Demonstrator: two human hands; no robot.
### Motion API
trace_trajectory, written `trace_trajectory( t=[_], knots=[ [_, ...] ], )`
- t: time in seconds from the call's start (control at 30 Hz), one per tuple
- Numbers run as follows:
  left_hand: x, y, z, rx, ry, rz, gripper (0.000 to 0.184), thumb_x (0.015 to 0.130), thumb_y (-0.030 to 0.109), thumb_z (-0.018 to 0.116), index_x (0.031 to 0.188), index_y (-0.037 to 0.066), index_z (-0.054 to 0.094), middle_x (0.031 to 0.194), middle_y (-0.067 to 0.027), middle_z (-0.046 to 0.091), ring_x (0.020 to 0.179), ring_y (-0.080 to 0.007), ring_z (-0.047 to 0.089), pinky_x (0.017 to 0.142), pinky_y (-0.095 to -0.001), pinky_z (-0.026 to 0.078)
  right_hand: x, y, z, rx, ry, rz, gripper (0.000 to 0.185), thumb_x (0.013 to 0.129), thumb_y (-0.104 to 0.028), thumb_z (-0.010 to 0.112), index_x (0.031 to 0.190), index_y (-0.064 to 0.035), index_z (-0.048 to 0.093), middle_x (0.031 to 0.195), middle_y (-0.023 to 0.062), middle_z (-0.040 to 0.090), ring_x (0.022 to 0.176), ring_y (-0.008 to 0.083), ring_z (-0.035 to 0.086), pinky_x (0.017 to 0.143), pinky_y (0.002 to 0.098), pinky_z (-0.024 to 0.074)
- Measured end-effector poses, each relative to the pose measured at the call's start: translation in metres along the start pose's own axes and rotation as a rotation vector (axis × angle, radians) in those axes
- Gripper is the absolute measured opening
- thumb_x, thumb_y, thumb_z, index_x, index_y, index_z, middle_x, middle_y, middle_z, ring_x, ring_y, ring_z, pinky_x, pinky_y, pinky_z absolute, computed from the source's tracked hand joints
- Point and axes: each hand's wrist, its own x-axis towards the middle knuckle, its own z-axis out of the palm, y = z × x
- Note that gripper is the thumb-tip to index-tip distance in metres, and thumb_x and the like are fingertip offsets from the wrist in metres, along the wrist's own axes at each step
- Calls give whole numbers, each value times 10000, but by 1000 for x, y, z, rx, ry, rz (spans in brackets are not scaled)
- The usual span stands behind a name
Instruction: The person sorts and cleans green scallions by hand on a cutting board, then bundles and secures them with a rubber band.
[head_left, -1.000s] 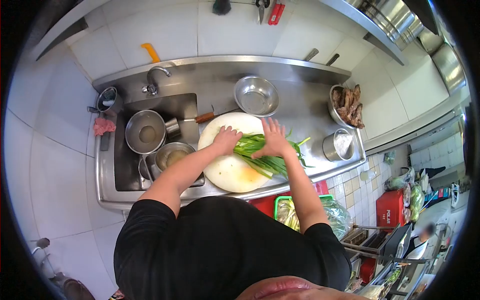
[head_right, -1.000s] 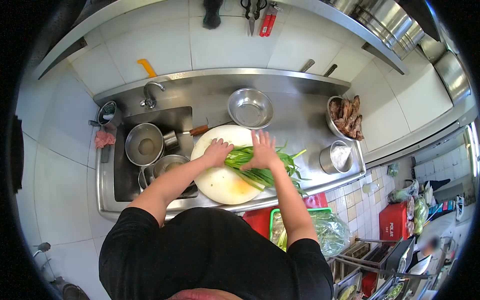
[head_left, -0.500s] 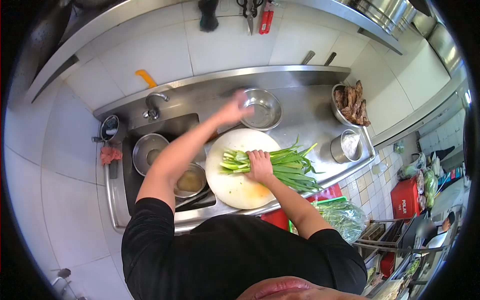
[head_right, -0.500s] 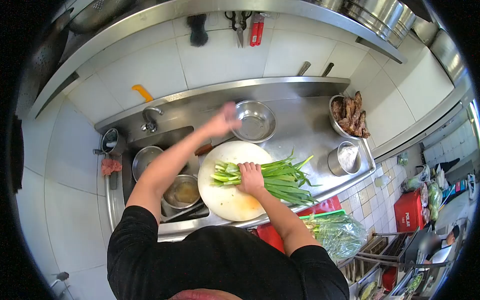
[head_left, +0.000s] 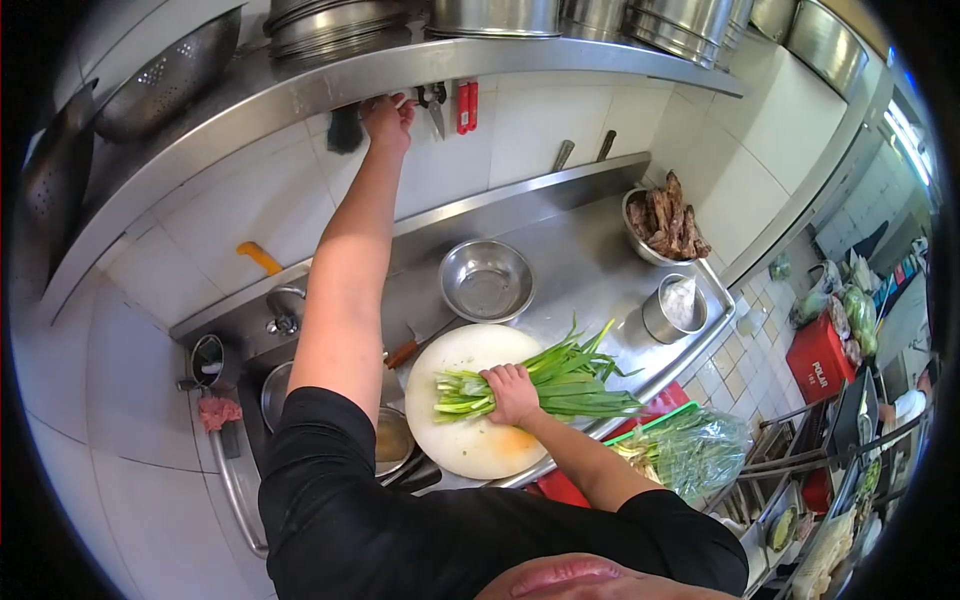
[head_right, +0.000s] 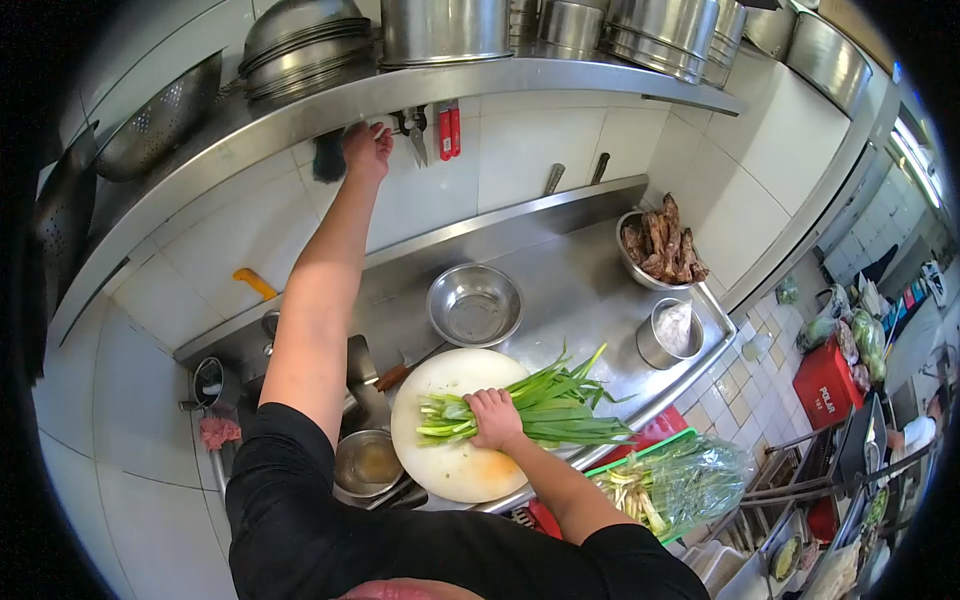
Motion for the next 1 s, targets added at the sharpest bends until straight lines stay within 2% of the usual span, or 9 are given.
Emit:
trace_trajectory(
  t=[0.2, 0.27, 0.4, 0.47, 0.53, 0.63, 0.8, 0.93, 1.0],
  knots=[
    [-2, 2, -11, 284, -7, 464, 177, 1004, 223, 642, 1138, 111, 613, 998, -126, 703, 843, -275, 693, 714, -385, 546, -3, -2, 1, 12, 97, -36, 727, 679, -452, 755, 1298, -109, 589, 1153, 98, 602, 1115, 297, 560, 1020, 462, 395],
    [-44, 36, 11, 1143, -73, 1024, 259, 964, 256, 677, 1127, 57, 703, 1134, -162, 717, 1007, -328, 698, 849, -406, 531, -2, -2, 1, -26, 112, -44, 738, 674, -458, 765, 1298, -105, 588, 1152, 97, 600, 1113, 297, 557, 1021, 466, 394],
    [-78, 84, 31, 1315, -147, 1026, 323, 933, 283, 695, 1170, 66, 729, 1262, -176, 686, 1183, -366, 635, 965, -422, 488, -2, -1, 5, 3, 40, -16, 841, 642, -371, 788, 1394, -121, 506, 1239, 104, 571, 1209, 302, 519, 1097, 487, 362],
    [-94, 97, 24, 1538, -364, 463, 260, 919, 271, 689, 1086, 87, 763, 1228, -180, 684, 1164, -360, 624, 981, -426, 481, -3, 1, 10, -22, -27, 15, 865, 662, -382, 780, 1434, -124, 485, 1365, 141, 540, 1322, 339, 473, 1157, 522, 328],
    [-101, 79, -16, 1872, -575, 675, 228, 890, 246, 683, 1053, 120, 780, 1178, -171, 678, 1063, -350, 641, 947, -404, 499, -1, 0, 7, -37, -125, 45, 886, 670, -415, 789, 1446, -117, 481, 1413, 153, 523, 1367, 361, 449, 1177, 533, 313],
    [-200, 44, -66, 1873, -1002, 173, 176, 861, 200, 691, 953, 71, 767, 1065, -131, 701, 960, -247, 663, 854, -367, 522, -5, -3, 0, -20, 9, -2, 853, 673, -444, 798, 1405, -115, 508, 1306, 134, 567, 1280, 326, 497, 1119, 505, 351],
    [-346, -9, -223, 1150, -632, -609, 146, 886, 205, 695, 798, 88, 691, 717, 14, 606, 672, -90, 557, 656, -273, 474, -1, -1, -1, -19, 5, -9, 766, 667, -366, 779, 1350, -122, 533, 1227, 107, 577, 1223, 292, 517, 1088, 448, 359],
    [-444, -2, -280, 684, -116, -645, 165, 877, 182, 687, 766, 61, 673, 757, -1, 605, 671, -115, 556, 666, -282, 465, 0, -4, -3, -46, -30, 14, 798, 713, -491, 805, 1356, -111, 522, 1246, 110, 575, 1244, 303, 509, 1084, 477, 357],
    [-463, 11, -294, 958, -122, -520, 202, 879, 181, 687, 735, 43, 657, 747, -11, 605, 671, -121, 559, 662, -287, 462, 0, -8, -7, -62, -59, 33, 834, 704, -529, 817, 1359, -107, 519, 1252, 110, 572, 1248, 302, 505, 1089, 483, 354]
  ],
)
